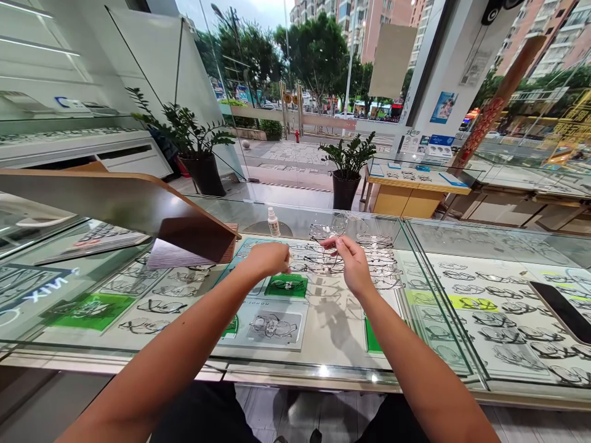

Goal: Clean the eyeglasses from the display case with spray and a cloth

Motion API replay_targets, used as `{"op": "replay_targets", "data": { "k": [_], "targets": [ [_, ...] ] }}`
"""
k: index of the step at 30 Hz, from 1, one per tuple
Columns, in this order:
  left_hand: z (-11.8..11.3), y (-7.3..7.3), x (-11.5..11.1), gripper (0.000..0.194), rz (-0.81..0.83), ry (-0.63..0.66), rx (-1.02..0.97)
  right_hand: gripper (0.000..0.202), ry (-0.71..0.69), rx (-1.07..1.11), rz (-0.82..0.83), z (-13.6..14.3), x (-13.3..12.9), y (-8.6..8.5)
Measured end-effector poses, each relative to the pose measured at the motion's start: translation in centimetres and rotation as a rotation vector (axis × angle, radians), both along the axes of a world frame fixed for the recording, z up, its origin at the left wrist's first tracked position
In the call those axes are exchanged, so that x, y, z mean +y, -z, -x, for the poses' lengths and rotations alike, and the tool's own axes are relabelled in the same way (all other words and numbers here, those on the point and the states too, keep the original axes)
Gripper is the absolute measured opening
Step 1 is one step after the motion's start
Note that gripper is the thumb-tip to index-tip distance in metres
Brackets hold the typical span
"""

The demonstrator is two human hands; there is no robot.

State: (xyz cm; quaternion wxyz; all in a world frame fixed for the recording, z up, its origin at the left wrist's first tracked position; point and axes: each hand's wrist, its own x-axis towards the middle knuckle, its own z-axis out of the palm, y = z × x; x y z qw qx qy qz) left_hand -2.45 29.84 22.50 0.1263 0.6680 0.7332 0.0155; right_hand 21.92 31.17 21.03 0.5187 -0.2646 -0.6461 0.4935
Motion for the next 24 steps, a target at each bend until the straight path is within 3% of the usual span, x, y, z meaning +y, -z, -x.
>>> {"op": "replay_targets", "data": {
  "k": [6,13,24],
  "targets": [
    [0.5,0.3,0.9,0.002,-0.034,-0.033,0.001,0.034,0.005,-0.018,-0.01,0.0,0.1,0.2],
    [1.4,0.0,2.2,0.036,-0.125,-0.224,-0.074,0.033,0.012,-0.03,-0.006,0.0,-0.2,-0.1],
    [3.0,-0.9,2.6,0.029,-0.304,-0.279,-0.406,0.037,0.02,-0.05,-0.008,-0.1,-0.2,-0.4]
  ]
}}
